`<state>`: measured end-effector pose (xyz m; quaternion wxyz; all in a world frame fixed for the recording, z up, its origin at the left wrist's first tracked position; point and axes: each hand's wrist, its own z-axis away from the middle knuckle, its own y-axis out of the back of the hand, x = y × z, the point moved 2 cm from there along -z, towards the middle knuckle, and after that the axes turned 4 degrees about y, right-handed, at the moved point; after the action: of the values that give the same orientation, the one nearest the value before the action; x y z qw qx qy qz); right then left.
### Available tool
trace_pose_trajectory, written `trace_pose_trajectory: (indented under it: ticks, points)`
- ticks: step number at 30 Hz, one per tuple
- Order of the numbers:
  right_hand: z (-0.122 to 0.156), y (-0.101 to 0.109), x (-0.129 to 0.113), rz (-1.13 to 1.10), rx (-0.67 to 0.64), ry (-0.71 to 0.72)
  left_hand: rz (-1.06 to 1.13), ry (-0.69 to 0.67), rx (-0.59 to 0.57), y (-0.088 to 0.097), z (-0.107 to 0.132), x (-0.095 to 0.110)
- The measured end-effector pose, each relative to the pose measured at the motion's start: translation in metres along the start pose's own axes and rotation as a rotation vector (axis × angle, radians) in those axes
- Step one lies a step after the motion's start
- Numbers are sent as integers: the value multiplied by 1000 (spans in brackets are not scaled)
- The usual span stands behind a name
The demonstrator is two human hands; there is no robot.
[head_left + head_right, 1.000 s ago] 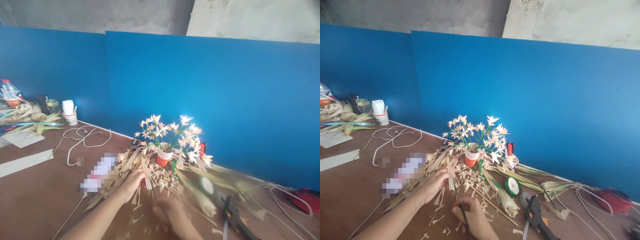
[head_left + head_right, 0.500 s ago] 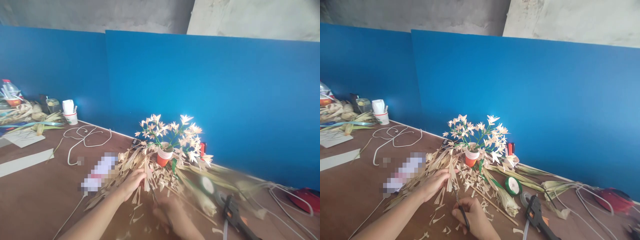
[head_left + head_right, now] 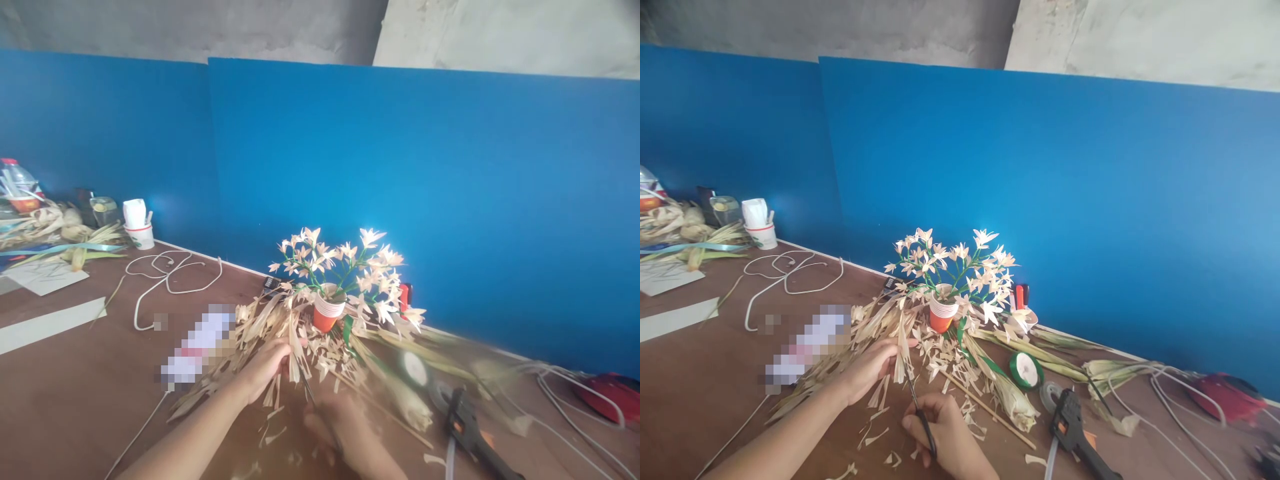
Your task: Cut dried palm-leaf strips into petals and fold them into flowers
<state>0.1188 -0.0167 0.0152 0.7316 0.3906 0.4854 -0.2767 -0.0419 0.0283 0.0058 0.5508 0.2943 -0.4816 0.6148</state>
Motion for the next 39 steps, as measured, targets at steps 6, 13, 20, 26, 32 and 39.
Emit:
trace_pose_trajectory:
  ticks: [6,13,20,26,32,39]
  points:
    - [1,0,1,-18,-17,7,-63,-12,-5,1,1,1]
    - [2,2,-5,16,-13,14,-74,-46,-12,3,-1,-1]
    - [3,3,-7,34,-29,31,-173,-95,18,4,-3,3]
    - [1,3,1,16,-24,-30,-211,-92,51,8,-5,6]
    - [3,7,4,6,-62,-65,-184,-158,81,17,-13,1]
    - [4,7,3,-18,-84,-64,-199,-213,108,16,-12,5]
